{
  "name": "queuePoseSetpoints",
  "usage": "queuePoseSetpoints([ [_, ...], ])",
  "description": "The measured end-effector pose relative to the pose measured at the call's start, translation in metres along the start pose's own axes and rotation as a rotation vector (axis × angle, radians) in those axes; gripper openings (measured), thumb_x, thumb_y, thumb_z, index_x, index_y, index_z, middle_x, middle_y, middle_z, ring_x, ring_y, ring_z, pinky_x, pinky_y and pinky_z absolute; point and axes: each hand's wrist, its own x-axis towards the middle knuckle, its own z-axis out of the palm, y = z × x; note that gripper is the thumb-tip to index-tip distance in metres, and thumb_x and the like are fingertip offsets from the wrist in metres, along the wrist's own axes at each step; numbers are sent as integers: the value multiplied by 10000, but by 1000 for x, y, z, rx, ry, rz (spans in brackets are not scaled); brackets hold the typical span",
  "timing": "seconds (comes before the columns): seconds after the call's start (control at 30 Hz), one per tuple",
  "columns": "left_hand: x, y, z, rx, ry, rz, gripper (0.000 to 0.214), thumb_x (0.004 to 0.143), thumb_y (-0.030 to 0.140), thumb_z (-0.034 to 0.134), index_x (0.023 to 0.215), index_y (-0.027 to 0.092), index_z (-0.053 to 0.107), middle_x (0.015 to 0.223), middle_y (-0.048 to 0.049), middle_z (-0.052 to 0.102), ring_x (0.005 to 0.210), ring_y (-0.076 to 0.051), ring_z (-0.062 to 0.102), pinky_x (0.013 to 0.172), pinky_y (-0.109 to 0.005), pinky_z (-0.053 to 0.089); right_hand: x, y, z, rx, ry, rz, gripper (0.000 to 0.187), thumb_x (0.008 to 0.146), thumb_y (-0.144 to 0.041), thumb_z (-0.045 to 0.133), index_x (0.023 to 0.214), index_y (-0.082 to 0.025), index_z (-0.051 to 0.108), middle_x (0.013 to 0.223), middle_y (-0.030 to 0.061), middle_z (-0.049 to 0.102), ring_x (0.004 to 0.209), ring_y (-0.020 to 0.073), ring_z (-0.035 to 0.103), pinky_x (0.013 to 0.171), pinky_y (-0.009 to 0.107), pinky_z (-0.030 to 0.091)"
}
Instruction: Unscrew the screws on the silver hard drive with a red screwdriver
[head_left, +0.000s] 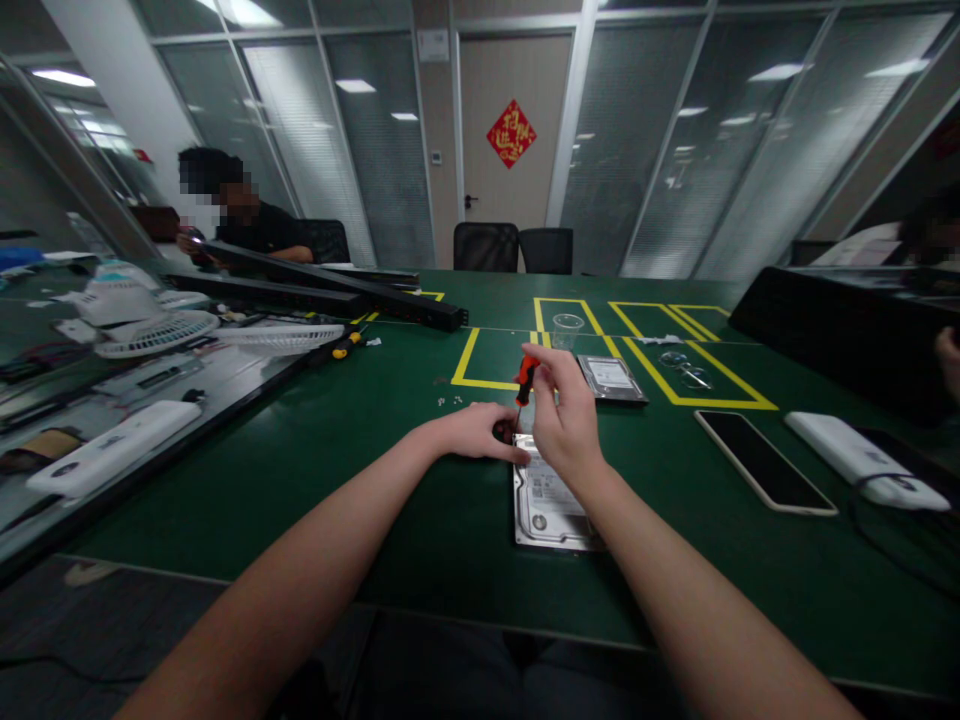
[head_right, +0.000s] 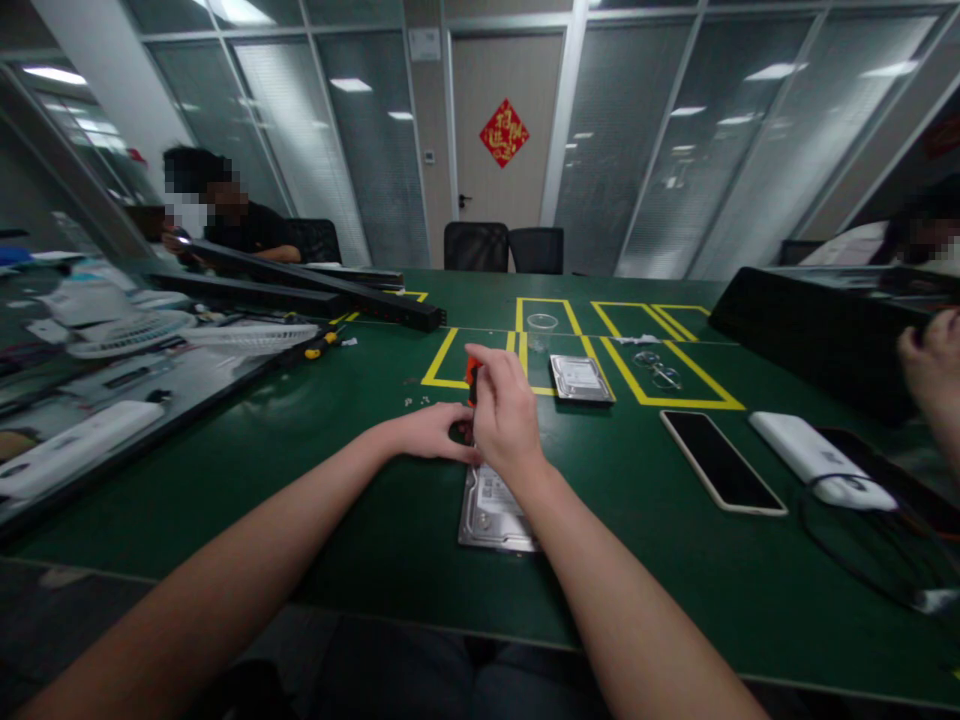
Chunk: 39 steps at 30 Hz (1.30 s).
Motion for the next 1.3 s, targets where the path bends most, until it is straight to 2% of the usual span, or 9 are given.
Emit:
queuePoseSetpoints([
  [0.3, 0, -1, 1, -19, 12, 2, 592, 745, 664, 813, 1080, 183, 731, 995, -72, 746, 885, -245, 668, 782, -339, 483, 0, -1, 0, -12, 6, -2, 282, 1071, -239, 459, 1285, -291, 635, 1193, 83, 679, 1126, 245, 667, 958, 491, 580],
  [0.57, 0, -1, 1, -21, 14, 3, 593, 746, 662, 812, 1077, 176, 734, 1001, -77, 749, 891, -246, 672, 780, -338, 488, 0, -2, 0, -20, 4, -4, 257, 1077, -267, 471, 1273, -274, 637, 1170, 86, 684, 1073, 234, 671, 911, 462, 590],
  [1.3, 0, -1, 1, -23, 7, -10, 611, 754, 652, 813, 1135, 180, 735, 1091, -94, 763, 954, -266, 694, 826, -359, 516, 0, -4, 0, -7, -9, 11, 265, 1075, -276, 483, 1290, -260, 638, 1166, 83, 693, 1059, 223, 675, 923, 441, 575],
])
